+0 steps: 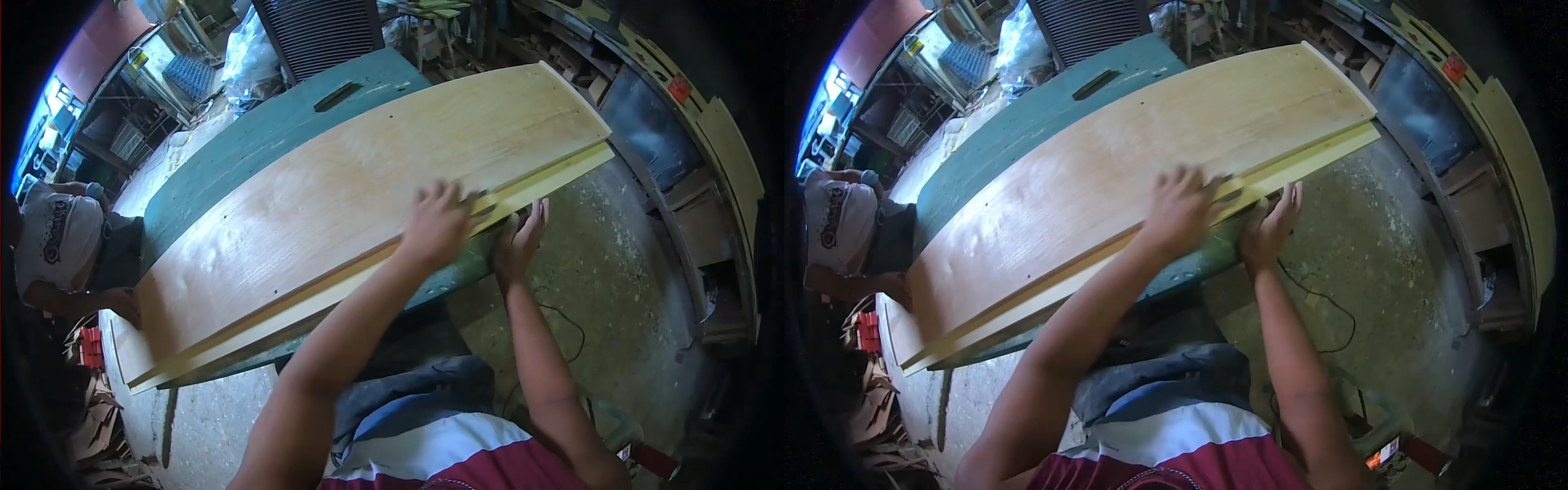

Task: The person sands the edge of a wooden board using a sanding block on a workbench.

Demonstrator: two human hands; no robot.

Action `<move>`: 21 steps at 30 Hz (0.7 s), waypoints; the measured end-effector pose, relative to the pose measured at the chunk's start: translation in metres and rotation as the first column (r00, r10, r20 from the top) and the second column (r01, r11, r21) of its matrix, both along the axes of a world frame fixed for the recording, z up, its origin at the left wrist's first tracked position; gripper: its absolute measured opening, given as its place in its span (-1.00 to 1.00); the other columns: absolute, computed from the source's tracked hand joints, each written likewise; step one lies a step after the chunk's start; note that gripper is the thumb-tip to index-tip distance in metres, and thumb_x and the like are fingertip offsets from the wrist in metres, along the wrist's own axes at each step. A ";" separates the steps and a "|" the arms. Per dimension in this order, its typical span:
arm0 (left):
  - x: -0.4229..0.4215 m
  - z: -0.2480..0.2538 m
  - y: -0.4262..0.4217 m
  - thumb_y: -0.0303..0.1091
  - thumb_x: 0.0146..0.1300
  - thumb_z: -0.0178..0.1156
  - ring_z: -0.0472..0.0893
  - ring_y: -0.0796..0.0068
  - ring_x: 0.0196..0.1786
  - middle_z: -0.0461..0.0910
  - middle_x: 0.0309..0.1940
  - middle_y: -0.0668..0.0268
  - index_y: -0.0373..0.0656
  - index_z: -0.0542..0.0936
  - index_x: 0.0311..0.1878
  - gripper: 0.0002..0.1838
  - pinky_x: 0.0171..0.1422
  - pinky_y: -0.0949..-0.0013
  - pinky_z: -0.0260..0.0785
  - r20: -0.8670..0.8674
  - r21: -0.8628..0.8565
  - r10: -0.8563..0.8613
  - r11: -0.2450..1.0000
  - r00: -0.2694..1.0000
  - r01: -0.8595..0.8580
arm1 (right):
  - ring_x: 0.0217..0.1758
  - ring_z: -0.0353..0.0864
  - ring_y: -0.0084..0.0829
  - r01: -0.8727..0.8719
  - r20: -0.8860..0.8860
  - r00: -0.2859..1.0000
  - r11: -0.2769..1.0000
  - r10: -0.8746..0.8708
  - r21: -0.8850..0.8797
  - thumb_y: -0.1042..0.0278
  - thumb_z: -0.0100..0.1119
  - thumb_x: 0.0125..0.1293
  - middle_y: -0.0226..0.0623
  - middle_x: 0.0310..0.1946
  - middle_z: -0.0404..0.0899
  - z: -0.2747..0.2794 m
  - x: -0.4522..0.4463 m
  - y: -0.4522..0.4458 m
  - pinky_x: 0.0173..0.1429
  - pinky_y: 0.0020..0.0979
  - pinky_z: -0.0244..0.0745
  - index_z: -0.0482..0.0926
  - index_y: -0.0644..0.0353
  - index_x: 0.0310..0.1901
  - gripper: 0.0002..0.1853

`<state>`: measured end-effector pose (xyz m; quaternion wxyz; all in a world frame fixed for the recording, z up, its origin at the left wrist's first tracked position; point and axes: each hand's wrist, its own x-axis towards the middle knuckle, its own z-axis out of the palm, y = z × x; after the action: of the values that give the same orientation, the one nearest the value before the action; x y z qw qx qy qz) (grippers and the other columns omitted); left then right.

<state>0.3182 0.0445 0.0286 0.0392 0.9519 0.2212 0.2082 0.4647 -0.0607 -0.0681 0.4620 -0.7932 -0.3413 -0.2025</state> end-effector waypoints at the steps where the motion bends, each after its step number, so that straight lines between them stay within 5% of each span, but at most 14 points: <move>1: 0.034 -0.001 -0.001 -0.05 0.39 0.32 0.47 0.11 0.28 0.56 0.10 0.17 -0.01 0.61 0.35 -0.48 0.28 -0.06 0.31 0.054 -0.021 -0.017 1.000 0.998 0.018 | 0.57 0.25 0.26 -0.006 -0.090 0.996 0.996 0.014 0.083 -0.07 -0.01 0.62 0.34 0.51 0.18 0.000 0.003 -0.003 0.63 0.13 0.15 0.17 0.48 0.54 -0.23; 2: 0.057 -0.002 -0.003 -0.05 0.39 0.32 0.47 0.11 0.28 0.56 0.10 0.17 -0.01 0.61 0.35 -0.48 0.28 -0.06 0.31 0.060 -0.022 -0.026 0.999 0.998 0.028 | 0.57 0.25 0.26 0.002 -0.084 0.996 0.997 0.005 0.083 -0.07 -0.01 0.62 0.34 0.51 0.18 0.003 0.004 -0.006 0.63 0.13 0.15 0.17 0.48 0.54 -0.23; 4: 0.085 0.000 -0.003 -0.05 0.38 0.32 0.47 0.10 0.28 0.56 0.11 0.17 -0.04 0.62 0.34 -0.48 0.28 -0.07 0.31 0.045 -0.012 -0.053 0.998 0.998 0.054 | 0.60 0.20 0.29 -0.012 -0.379 0.919 0.969 0.108 0.247 -0.09 -0.05 0.64 0.43 0.54 0.12 0.010 0.007 -0.005 0.62 0.13 0.17 0.15 0.56 0.53 -0.20; 6: 0.067 -0.003 -0.005 -0.04 0.37 0.33 0.47 0.10 0.26 0.55 0.10 0.18 -0.06 0.62 0.37 -0.44 0.31 -0.05 0.29 0.068 0.014 -0.040 0.999 0.997 0.039 | 0.54 0.29 0.30 0.039 -0.462 0.886 0.986 0.039 0.159 -0.09 -0.07 0.64 0.47 0.50 0.20 0.016 0.026 -0.003 0.57 0.09 0.23 0.17 0.58 0.52 -0.20; 10: -0.067 -0.013 0.001 -0.09 0.30 0.42 0.47 0.15 0.15 0.53 -0.07 0.22 -0.10 0.70 0.29 -0.47 0.29 -0.02 0.29 0.093 0.059 0.012 0.998 0.996 -0.018 | 0.31 0.54 0.32 0.160 -0.584 0.795 0.985 -0.164 -0.058 -0.04 -0.09 0.66 0.47 0.31 0.49 0.013 0.055 0.019 0.47 -0.04 0.39 0.33 0.61 0.43 -0.28; 12: -0.146 -0.005 0.002 -0.18 0.14 0.52 0.51 0.16 0.01 0.53 -0.17 0.24 -0.15 0.77 0.17 -0.49 0.20 0.01 0.34 0.091 0.063 0.048 0.997 0.995 -0.054 | 0.34 0.53 0.32 0.063 -0.799 0.597 0.988 0.077 0.143 0.00 -0.08 0.67 0.40 0.32 0.51 0.023 0.054 0.018 0.48 -0.06 0.40 0.45 0.54 0.37 -0.36; 14: -0.203 0.010 -0.002 -0.22 0.08 0.53 0.51 0.16 -0.01 0.53 -0.18 0.25 -0.14 0.77 0.16 -0.47 0.19 0.02 0.34 -0.008 0.048 0.144 0.989 0.990 -0.143 | 0.40 0.52 0.22 0.077 -0.813 0.578 0.987 0.068 0.137 0.00 -0.10 0.69 0.31 0.34 0.53 0.022 0.045 0.019 0.50 -0.10 0.39 0.52 0.48 0.34 -0.39; 16: -0.205 0.015 -0.001 -0.22 0.07 0.53 0.51 0.16 -0.01 0.53 -0.18 0.25 -0.13 0.77 0.16 -0.47 0.19 0.02 0.34 -0.030 0.045 0.151 0.988 0.988 -0.150 | 0.43 0.52 0.12 0.141 -0.761 0.618 0.923 0.200 0.357 -0.02 -0.13 0.71 0.26 0.33 0.56 0.010 0.040 0.021 0.51 -0.14 0.38 0.51 0.49 0.35 -0.38; 19: -0.151 0.012 -0.006 -0.20 0.08 0.52 0.51 0.16 -0.01 0.52 -0.16 0.24 -0.09 0.76 0.19 -0.45 0.19 0.03 0.33 0.004 0.060 0.097 0.993 0.995 -0.097 | 0.36 0.58 -0.15 0.144 -0.777 0.592 0.921 0.212 0.361 -0.08 -0.10 0.71 0.08 0.30 0.62 -0.009 0.051 0.024 0.46 -0.22 0.38 0.55 0.42 0.37 -0.37; 21: -0.071 -0.003 -0.003 -0.09 0.30 0.41 0.46 0.13 0.13 0.52 -0.03 0.19 -0.03 0.65 0.38 -0.42 0.21 -0.02 0.31 -0.011 0.047 0.056 0.997 0.998 -0.055 | 0.37 0.57 -0.04 0.104 -0.767 0.612 0.943 0.191 0.317 -0.03 -0.12 0.71 0.12 0.30 0.61 -0.025 0.061 0.025 0.45 -0.17 0.41 0.54 0.44 0.34 -0.39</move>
<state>0.2468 0.0417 0.0254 0.0098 0.9473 0.2428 0.2086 0.5259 -0.0358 -0.0927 0.6954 -0.7028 -0.0837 0.1243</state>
